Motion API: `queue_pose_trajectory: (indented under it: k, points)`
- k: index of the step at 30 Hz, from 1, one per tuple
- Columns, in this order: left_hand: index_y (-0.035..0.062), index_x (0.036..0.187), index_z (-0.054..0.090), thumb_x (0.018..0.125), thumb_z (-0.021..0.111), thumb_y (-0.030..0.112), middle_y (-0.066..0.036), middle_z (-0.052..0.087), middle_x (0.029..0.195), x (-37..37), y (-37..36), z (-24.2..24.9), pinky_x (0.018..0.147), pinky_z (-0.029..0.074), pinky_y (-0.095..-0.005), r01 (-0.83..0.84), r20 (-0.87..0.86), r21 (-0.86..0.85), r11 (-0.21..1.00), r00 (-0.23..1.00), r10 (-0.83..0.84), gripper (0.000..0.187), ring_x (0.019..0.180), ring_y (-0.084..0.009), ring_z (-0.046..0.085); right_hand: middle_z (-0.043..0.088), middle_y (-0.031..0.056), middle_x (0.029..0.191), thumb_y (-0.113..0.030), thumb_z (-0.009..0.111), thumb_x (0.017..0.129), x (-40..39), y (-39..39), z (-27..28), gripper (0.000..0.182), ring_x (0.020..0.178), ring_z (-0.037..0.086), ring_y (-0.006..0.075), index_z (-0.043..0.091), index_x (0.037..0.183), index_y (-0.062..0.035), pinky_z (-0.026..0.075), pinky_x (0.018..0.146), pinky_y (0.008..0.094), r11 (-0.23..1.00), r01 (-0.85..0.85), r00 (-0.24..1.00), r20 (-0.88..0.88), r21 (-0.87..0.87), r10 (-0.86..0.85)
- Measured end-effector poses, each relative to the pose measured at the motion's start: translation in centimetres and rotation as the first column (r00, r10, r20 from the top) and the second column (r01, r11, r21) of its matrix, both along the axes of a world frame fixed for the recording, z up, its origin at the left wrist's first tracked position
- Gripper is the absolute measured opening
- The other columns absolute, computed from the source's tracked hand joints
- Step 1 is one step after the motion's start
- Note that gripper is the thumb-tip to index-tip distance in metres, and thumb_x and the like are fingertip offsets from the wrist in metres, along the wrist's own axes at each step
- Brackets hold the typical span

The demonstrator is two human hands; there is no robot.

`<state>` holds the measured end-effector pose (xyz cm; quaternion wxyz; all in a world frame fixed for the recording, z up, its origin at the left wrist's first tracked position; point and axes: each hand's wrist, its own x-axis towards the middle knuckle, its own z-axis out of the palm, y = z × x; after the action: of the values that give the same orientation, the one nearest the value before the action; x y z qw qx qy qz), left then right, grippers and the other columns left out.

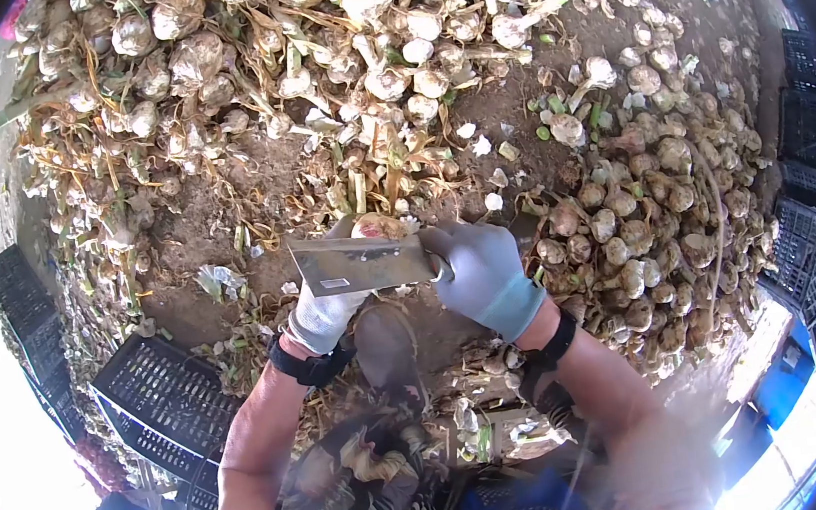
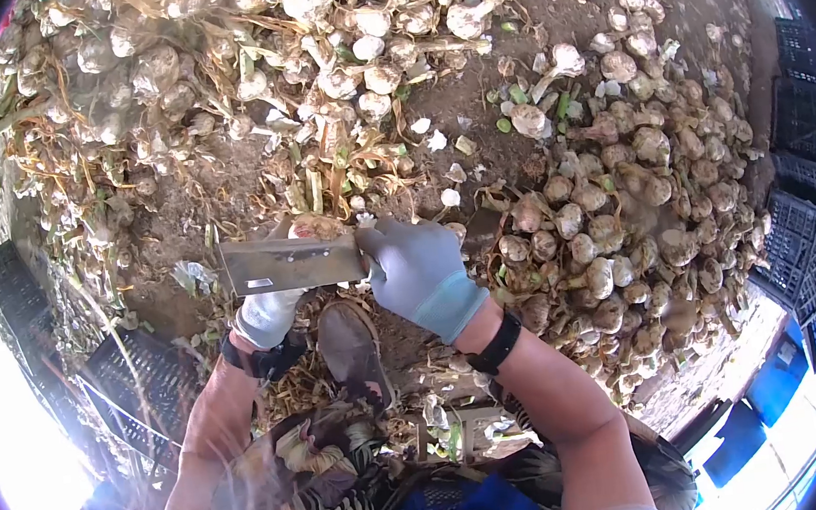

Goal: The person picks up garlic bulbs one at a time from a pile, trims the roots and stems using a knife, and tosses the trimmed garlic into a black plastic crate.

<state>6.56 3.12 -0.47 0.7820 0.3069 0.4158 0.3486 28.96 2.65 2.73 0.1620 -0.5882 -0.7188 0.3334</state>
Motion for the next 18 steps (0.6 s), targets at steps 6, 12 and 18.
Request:
queue_pose_trajectory:
  k: [6, 12, 18]
  points:
    - [0.0023, 0.116, 0.061, 0.078, 0.073, 0.008, -0.009, 0.064, 0.103, 1.1, 2.3, 6.2, 0.082, 0.054, -0.0328, 0.233, -0.284, 0.306, 0.923, 0.948, -0.145, 0.041, 0.093, -0.0171, 0.063, 0.072, 0.0146, 0.083, -0.025, 0.061, 0.092, 2.3, -0.6, -3.7, 0.024, 0.077, 0.071, 0.0314, 0.069, 0.111, -0.0127, 0.055, 0.069, 0.0411, 0.893, 0.240, 0.952, 0.271, -0.381, -0.140]
    - [0.0093, 0.113, 0.064, 0.067, 0.078, 0.015, -0.013, 0.062, 0.114, 2.0, 2.4, 4.8, 0.086, 0.052, -0.0436, 0.574, -0.866, 0.369, 0.730, 0.498, 0.046, 0.048, 0.101, -0.0338, 0.063, 0.071, 0.0165, 0.082, -0.022, 0.072, 0.082, 1.0, -0.2, -1.9, 0.031, 0.074, 0.070, 0.0315, 0.071, 0.109, -0.0068, 0.054, 0.067, 0.0369, 0.884, 0.241, 0.872, -0.310, -0.401, -0.378]
    - [0.0107, 0.103, 0.066, 0.061, 0.071, 0.003, -0.010, 0.061, 0.109, 0.4, 2.8, 5.9, 0.077, 0.050, -0.0445, 0.785, -0.896, 0.414, 0.461, 0.440, 0.055, 0.042, 0.095, -0.0345, 0.061, 0.070, 0.0144, 0.079, -0.025, 0.069, 0.083, -0.5, 1.5, 0.9, 0.027, 0.074, 0.069, 0.0338, 0.072, 0.105, -0.0093, 0.055, 0.069, 0.0399, 0.914, 0.137, 0.921, -0.290, -0.382, -0.260]
